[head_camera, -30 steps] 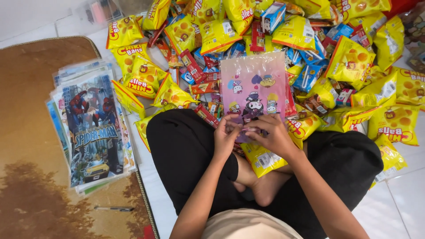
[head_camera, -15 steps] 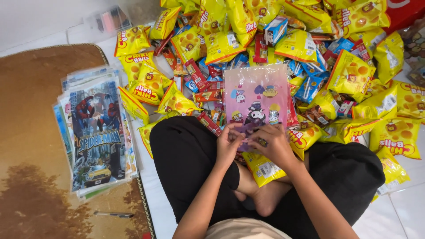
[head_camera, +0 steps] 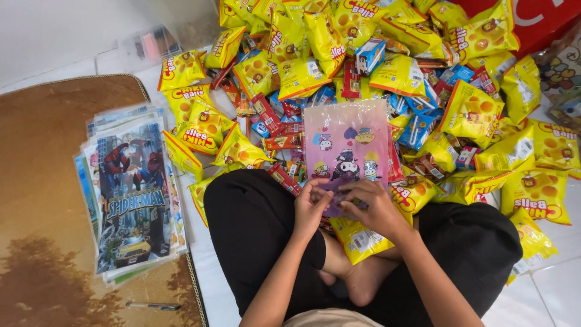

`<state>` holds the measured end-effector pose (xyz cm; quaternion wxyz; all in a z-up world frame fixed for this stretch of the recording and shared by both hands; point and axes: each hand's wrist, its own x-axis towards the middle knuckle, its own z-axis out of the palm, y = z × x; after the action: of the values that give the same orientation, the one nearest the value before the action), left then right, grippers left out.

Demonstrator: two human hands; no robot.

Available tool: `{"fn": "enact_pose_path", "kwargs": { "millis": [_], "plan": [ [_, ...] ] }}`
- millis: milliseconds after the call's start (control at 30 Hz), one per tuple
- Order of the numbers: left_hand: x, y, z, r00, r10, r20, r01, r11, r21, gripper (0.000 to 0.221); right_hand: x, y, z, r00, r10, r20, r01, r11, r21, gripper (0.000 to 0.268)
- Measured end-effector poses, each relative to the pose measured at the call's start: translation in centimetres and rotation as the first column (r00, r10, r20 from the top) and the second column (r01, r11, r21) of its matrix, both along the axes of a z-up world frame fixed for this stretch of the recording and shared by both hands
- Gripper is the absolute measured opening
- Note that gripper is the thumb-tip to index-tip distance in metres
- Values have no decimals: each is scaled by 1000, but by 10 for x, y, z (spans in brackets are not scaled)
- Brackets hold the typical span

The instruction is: Packing small snack packets and decorative cards into a larger plastic bag.

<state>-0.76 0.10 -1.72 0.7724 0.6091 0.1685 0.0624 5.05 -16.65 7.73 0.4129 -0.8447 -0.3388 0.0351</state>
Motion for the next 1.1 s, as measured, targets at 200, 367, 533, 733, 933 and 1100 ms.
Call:
{"fn": "enact_pose_path", "kwargs": {
  "millis": [200, 367, 533, 733, 933, 1100],
  "plan": [
    [-1, 1, 5, 1000, -5, 6, 5, 1000, 8, 27, -2, 0, -3, 997, 23, 73, -19, 998, -57, 16],
    [-1, 1, 2, 1000, -15, -3, 15, 1000, -1, 26, -2, -9, 7, 996, -51, 68, 49, 998, 33, 10],
    [-1, 1, 6, 1000, -13, 13, 13, 1000, -29, 27, 9, -45, 2, 982, -188, 34, 185, 981, 66, 16],
    [0, 1, 1, 999, -18, 29, 18, 1000, 2, 25, 8, -86, -20, 978, -197, -63, 196, 980, -19, 26],
    [-1, 2, 12, 1000, -10, 18, 9, 998, 63, 22, 7, -83, -24, 974, -222, 50, 227, 965, -129, 22],
    [-5, 4, 48, 998, -56, -7, 43, 689, 723, 28, 5, -80, -23, 969, -222, 109, 229, 971, -63, 9]
  ]
}}
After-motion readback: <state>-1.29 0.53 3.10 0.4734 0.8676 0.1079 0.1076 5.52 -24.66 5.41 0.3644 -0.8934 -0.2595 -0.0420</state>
